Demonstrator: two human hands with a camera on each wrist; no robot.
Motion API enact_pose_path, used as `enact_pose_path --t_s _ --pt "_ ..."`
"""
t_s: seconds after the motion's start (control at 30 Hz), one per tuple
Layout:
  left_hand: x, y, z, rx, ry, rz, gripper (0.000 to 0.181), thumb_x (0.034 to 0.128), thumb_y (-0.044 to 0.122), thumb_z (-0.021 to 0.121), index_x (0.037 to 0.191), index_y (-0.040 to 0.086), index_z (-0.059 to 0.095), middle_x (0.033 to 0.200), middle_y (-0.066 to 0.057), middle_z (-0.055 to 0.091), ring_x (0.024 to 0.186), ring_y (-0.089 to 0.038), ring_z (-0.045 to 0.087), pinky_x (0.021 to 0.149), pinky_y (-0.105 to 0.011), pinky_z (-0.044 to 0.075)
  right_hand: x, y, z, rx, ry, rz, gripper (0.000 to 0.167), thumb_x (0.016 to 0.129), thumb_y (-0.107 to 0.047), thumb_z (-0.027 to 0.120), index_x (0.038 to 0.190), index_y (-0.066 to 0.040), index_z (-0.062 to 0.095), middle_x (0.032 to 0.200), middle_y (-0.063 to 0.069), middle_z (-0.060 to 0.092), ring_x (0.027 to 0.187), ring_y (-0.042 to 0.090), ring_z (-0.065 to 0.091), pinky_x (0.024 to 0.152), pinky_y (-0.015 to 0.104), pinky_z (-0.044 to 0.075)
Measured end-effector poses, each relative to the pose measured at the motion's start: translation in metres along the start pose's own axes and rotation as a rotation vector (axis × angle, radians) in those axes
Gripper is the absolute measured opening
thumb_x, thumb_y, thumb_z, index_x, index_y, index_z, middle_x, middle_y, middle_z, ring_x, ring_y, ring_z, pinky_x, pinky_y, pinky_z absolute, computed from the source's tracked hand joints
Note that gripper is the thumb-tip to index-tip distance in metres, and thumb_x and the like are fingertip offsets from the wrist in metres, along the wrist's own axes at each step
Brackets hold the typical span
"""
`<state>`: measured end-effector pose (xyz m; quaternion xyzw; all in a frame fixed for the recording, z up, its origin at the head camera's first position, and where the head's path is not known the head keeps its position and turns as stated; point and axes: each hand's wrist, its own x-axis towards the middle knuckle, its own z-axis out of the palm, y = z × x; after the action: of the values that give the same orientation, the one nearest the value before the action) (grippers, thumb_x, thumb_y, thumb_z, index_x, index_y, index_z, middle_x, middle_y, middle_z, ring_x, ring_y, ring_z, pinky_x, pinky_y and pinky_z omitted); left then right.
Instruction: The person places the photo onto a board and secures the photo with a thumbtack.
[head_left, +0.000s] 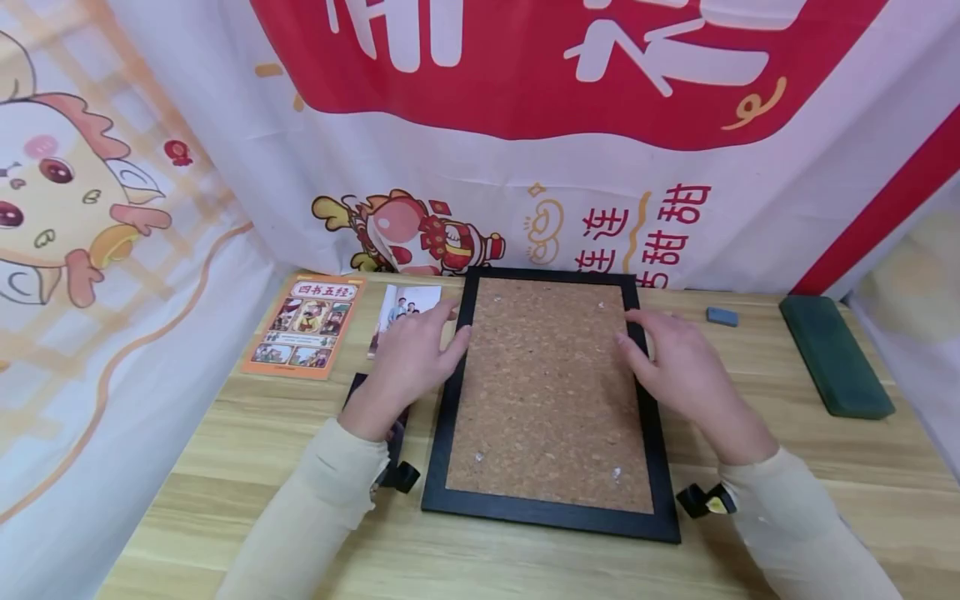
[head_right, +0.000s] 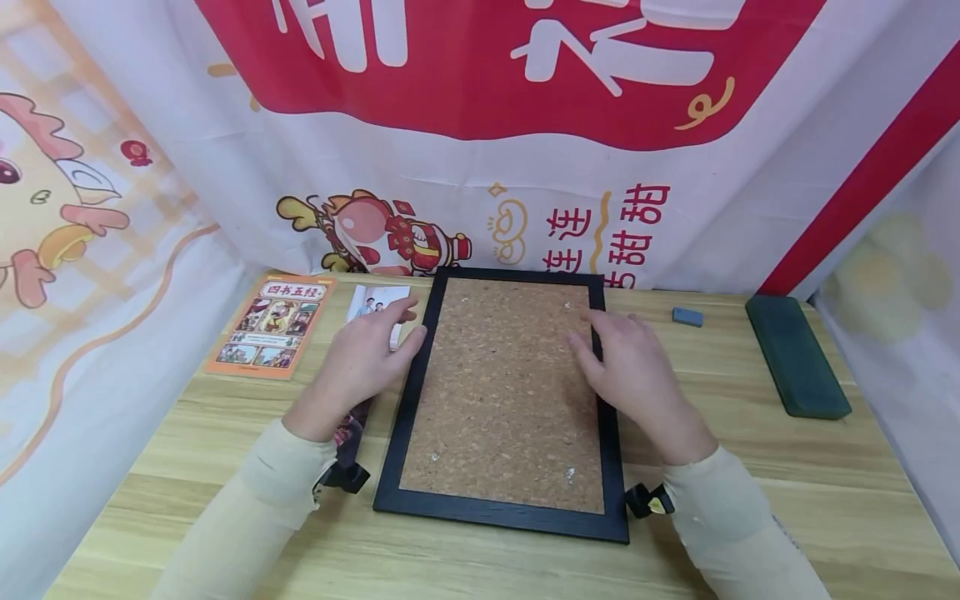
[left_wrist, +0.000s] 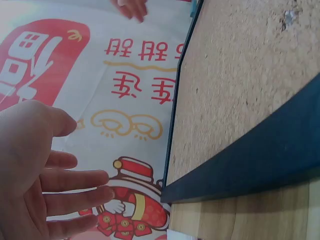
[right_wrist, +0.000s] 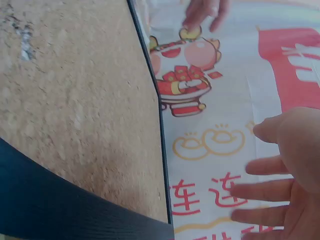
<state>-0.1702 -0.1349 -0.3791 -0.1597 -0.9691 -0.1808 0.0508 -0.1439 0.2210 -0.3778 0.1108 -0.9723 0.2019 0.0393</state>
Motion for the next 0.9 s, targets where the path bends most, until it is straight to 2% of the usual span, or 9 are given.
enact_pose_path --t_s 0.1,0.23,0.33,0.47,0.57,0.7,0.9 --pt "0.001 -0.005 0.0 -0.025 0.016 -0.025 0.051 0.1098 0.041 0.059 0.149 0.008 0.061 0.131 -0.012 0.077 0.113 -0.033 0.075 0.091 -0.051 0.062 0.002 0.004 -0.001 0.032 -0.029 0.04 0.05 0.112 -0.039 0.057 0.145 -0.001 0.063 0.148 0.03 0.063 0.138 0.05 0.058 0.115 0.07 0.044" --pt "0.002 -0.013 0.0 -0.043 0.029 -0.04 0.047 0.1091 0.037 0.06 0.146 0.008 0.064 0.127 -0.012 0.076 0.107 -0.031 0.074 0.088 -0.049 0.061 0.005 0.011 0.0 0.068 -0.035 0.065 0.047 0.112 -0.037 0.057 0.142 -0.001 0.065 0.145 0.027 0.066 0.134 0.047 0.062 0.112 0.068 0.048" --pt "0.004 -0.018 -0.001 -0.049 0.019 -0.061 0.046 0.1087 0.036 0.06 0.144 0.007 0.064 0.127 -0.013 0.076 0.108 -0.031 0.072 0.09 -0.05 0.06 0.008 0.019 0.002 0.104 -0.031 0.084 0.046 0.113 -0.037 0.056 0.141 -0.002 0.065 0.143 0.026 0.066 0.131 0.046 0.063 0.107 0.067 0.051" --pt "0.006 -0.026 -0.003 -0.07 -0.026 -0.115 0.048 0.1092 0.037 0.059 0.145 0.005 0.063 0.129 -0.015 0.073 0.112 -0.033 0.07 0.094 -0.052 0.059 0.013 0.028 0.001 0.159 -0.027 0.111 0.048 0.114 -0.04 0.053 0.142 -0.003 0.065 0.141 0.025 0.067 0.129 0.045 0.063 0.105 0.066 0.053" --pt "0.009 -0.035 -0.003 -0.109 -0.051 -0.153 0.048 0.1091 0.036 0.059 0.145 0.004 0.063 0.129 -0.016 0.071 0.112 -0.033 0.069 0.096 -0.053 0.058 0.016 0.036 0.001 0.188 -0.006 0.117 0.046 0.114 -0.039 0.053 0.141 -0.003 0.065 0.136 0.024 0.07 0.125 0.044 0.064 0.104 0.065 0.053" --pt "0.012 -0.047 -0.002 -0.162 -0.052 -0.184 0.047 0.108 0.033 0.059 0.143 0.003 0.063 0.128 -0.017 0.07 0.113 -0.035 0.069 0.098 -0.054 0.057 0.019 0.05 0.003 0.213 0.029 0.121 0.041 0.113 -0.034 0.055 0.137 -0.002 0.067 0.13 0.024 0.073 0.116 0.041 0.067 0.099 0.062 0.055" --pt "0.016 -0.063 -0.001 -0.221 -0.092 -0.263 0.047 0.108 0.032 0.058 0.144 0.001 0.061 0.133 -0.019 0.066 0.119 -0.036 0.064 0.105 -0.055 0.053 0.025 0.072 0.011 0.239 0.036 0.139 0.039 0.113 -0.031 0.055 0.135 -0.002 0.068 0.125 0.024 0.073 0.109 0.037 0.066 0.094 0.055 0.054"
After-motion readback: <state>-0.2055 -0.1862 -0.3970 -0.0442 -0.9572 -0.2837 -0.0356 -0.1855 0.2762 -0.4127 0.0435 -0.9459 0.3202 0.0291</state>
